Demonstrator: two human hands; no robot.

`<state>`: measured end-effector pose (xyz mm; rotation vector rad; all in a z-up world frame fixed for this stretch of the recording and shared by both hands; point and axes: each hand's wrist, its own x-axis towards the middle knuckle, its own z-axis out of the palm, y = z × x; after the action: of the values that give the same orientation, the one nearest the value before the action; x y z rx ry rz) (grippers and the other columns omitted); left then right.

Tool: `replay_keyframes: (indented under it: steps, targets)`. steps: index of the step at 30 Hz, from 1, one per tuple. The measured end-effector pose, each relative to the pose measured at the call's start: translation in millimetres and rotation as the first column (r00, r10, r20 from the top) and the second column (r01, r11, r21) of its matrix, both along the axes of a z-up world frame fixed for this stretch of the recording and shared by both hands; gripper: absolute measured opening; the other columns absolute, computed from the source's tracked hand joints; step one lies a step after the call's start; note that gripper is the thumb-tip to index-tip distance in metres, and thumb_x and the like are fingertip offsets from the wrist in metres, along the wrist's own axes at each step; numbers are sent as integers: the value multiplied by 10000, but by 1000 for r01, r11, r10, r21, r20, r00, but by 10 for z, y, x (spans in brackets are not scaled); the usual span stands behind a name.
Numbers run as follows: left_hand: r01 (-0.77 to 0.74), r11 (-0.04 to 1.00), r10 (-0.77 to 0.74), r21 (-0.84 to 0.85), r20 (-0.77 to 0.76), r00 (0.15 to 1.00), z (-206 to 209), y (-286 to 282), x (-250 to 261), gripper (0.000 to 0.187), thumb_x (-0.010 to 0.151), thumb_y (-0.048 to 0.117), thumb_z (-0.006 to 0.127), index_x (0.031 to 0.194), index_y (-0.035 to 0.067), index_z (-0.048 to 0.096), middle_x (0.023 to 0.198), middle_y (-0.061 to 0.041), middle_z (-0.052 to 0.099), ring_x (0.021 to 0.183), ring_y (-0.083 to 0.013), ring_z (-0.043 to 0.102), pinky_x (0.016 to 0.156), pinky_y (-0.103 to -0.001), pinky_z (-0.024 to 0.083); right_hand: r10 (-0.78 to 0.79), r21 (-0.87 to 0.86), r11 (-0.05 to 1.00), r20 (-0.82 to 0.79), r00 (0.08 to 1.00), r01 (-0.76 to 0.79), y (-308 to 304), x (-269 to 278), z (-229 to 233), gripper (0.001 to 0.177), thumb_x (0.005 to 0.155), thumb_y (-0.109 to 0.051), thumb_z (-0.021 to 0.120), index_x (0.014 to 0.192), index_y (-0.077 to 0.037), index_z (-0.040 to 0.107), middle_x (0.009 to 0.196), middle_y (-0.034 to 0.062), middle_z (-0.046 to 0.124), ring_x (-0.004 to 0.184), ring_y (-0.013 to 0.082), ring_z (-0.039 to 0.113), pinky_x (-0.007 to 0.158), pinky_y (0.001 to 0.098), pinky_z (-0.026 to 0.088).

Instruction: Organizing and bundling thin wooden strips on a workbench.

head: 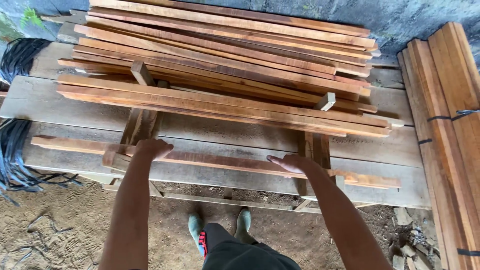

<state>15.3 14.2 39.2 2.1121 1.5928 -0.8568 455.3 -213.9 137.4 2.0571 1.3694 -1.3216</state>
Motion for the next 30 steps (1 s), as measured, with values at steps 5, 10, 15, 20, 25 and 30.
replay_keyframes:
  steps: [5,10,15,20,25,30]
  targets:
    - [-27,998,26,-63,-14,1000,-229,146,-73,948,782,756,278,1432,174,646,1505,-97,616,1430,-303,526,1177,-464,394,-89,-35,996,-93,992,86,59,141,-170,1016,898,-807,357,1416,39,580,1079,166,796,1117,283,736,1223,441,345]
    - [-32,993,30,-118,-25,999,-132,83,-33,935,811,728,292,1486,150,583,1554,-119,560,1458,-308,491,1202,-474,357,-138,-67,989,-141,980,129,18,264,-462,958,947,-726,364,1502,47,471,1119,183,787,1089,290,752,1241,471,292]
    - [-40,959,52,-282,33,998,-284,290,36,886,785,667,424,1487,148,575,1599,-89,493,1491,-306,426,1230,-475,324,-248,-121,966,-205,947,227,240,498,-879,833,918,-639,463,1406,22,602,1159,213,769,1075,320,748,1076,437,519]
    - [32,918,-71,-395,-84,994,513,-11,647,931,812,563,353,1595,61,345,1683,-95,307,1562,-282,255,1300,-410,238,-317,-202,941,-252,914,271,140,300,-871,811,938,-648,429,1324,30,651,1207,251,734,1092,374,731,1015,468,558]
    - [-157,569,243,-807,-18,970,-11,-57,1104,639,903,504,475,1299,50,688,1356,-206,673,1356,-374,571,1170,-540,349,-316,-219,941,-288,904,259,354,29,-895,780,911,-642,477,1335,-13,661,1248,231,720,1059,416,736,974,514,599]
    - [91,667,48,-740,164,985,1747,-533,1006,765,928,453,383,1601,93,334,1737,-143,141,1594,-378,42,1306,-485,52,-181,-323,940,-205,962,109,779,-1034,8,862,927,-702,320,1454,-74,586,1417,192,627,1432,365,465,1231,504,314]
